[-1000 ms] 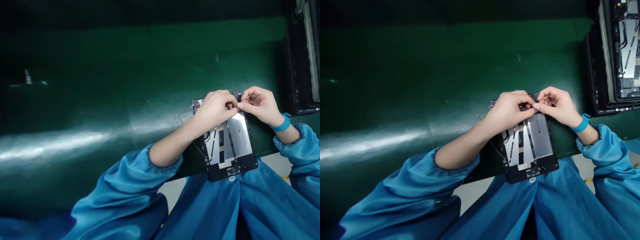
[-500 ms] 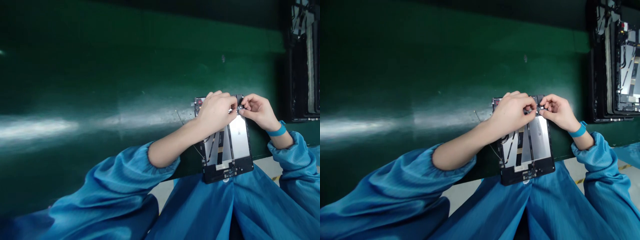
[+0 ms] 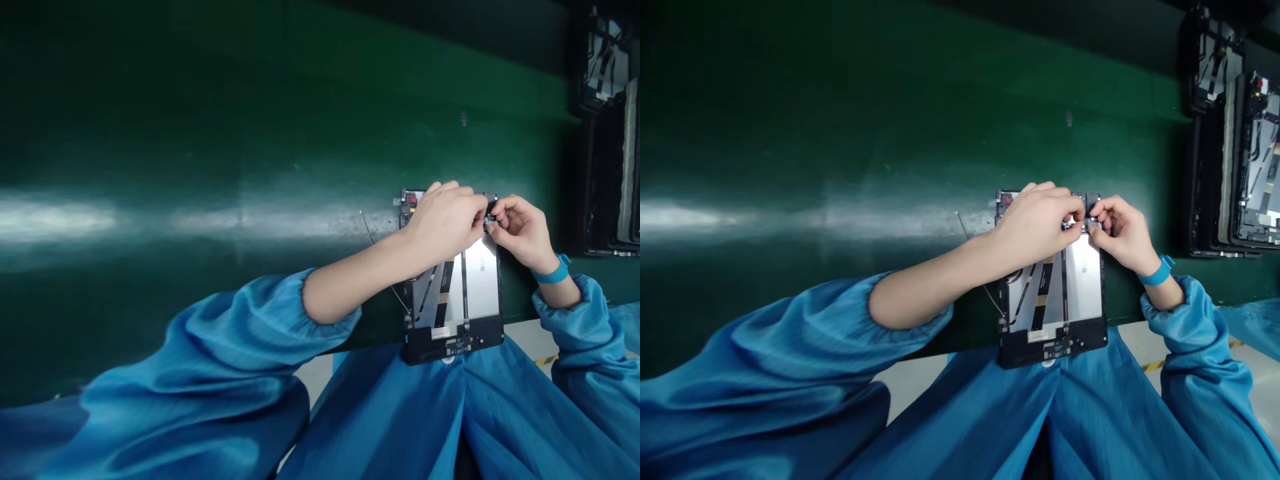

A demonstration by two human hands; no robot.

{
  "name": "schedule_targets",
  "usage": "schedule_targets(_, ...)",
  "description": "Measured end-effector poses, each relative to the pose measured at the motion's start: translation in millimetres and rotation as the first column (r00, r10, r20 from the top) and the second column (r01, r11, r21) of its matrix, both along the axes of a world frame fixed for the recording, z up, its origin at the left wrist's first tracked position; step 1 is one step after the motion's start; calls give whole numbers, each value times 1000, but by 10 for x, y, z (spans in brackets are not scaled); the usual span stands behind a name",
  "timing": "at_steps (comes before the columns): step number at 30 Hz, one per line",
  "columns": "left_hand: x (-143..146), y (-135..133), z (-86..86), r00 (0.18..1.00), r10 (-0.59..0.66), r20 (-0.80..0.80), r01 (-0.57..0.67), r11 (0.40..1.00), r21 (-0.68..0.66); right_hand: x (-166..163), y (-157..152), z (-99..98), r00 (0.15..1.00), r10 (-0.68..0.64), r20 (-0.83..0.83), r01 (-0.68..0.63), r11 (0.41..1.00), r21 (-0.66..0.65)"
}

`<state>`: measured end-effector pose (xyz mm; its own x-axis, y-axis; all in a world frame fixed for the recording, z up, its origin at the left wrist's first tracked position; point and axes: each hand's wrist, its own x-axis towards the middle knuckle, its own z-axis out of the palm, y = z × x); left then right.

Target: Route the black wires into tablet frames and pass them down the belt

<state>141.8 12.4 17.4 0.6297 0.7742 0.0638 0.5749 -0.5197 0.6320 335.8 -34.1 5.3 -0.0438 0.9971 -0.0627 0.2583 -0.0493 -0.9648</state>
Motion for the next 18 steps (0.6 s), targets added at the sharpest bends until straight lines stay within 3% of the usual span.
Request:
schedule_targets(7, 11, 27, 68, 999, -24, -30, 23, 1000, -20, 73, 45, -41, 995, 20, -94, -19, 1000, 2)
schedule_targets(13, 69, 48, 122, 996, -47, -69, 43, 997, -62, 26, 47, 43, 1000, 9, 1, -9, 1000, 5)
schedule_targets(18, -302, -6, 241, 988, 125, 86, -128, 991, 34, 40, 115, 64, 998, -35, 48, 38, 998, -56)
